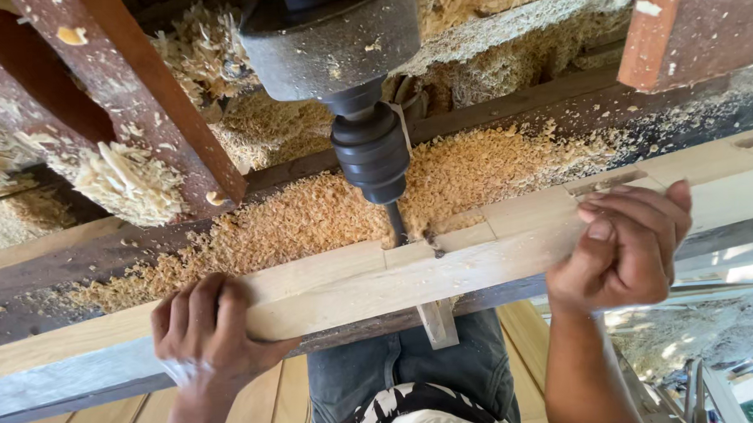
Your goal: The person uses a drill press to bore holes into a long wooden plank. They hold the plank with both hands, aligning it under the drill bit, and repeatedly lower the drill to create holes at marked intervals along the plank's length.
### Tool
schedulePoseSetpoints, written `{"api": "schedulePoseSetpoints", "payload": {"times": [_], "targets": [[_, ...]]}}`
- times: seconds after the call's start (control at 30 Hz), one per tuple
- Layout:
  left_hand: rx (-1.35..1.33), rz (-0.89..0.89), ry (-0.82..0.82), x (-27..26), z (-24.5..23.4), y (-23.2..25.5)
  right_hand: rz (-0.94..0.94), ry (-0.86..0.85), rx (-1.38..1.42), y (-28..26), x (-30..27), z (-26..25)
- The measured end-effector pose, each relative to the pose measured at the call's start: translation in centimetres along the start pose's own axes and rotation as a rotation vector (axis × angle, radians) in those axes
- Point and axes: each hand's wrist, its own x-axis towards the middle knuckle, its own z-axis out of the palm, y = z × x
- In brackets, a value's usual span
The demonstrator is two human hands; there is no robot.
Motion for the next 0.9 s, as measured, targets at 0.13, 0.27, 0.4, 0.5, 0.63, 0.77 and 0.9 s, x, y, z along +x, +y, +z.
{"api": "schedulePoseSetpoints", "payload": {"times": [0.13, 0.27, 0.4, 0.5, 0.63, 0.77, 0.9], "targets": [[-0.018, 0.012, 0.018, 0.5, -0.5, -0.1, 0.015, -0.013, -0.017, -1.1, 0.7, 0.1], [-0.029, 0.030, -0.024, 0.1, -0.5, -1.6, 0.050, -0.020, -0.072, -3.1, 0.4, 1.1], [-0.023, 0.019, -0.031, -0.5, -0.9, -2.9, 0.086, -0.015, -0.044, -4.5, -0.3, 1.7], [0.014, 0.041, 0.011, -0.3, -1.0, -3.4, 0.083, 0.013, -0.043, -4.9, -0.4, 2.5], [0.040, 0.043, 0.007, -0.8, -1.1, -4.3, 0.092, 0.026, -0.047, -6.1, -0.8, 2.9], [0.049, 0.057, 0.010, -1.2, -1.3, -5.9, 0.129, 0.006, -0.070, -8.0, -1.3, 3.6], [-0.001, 0.069, 0.005, -1.6, -1.0, -7.5, 0.127, 0.005, -0.080, -9.1, -1.6, 3.8]]}}
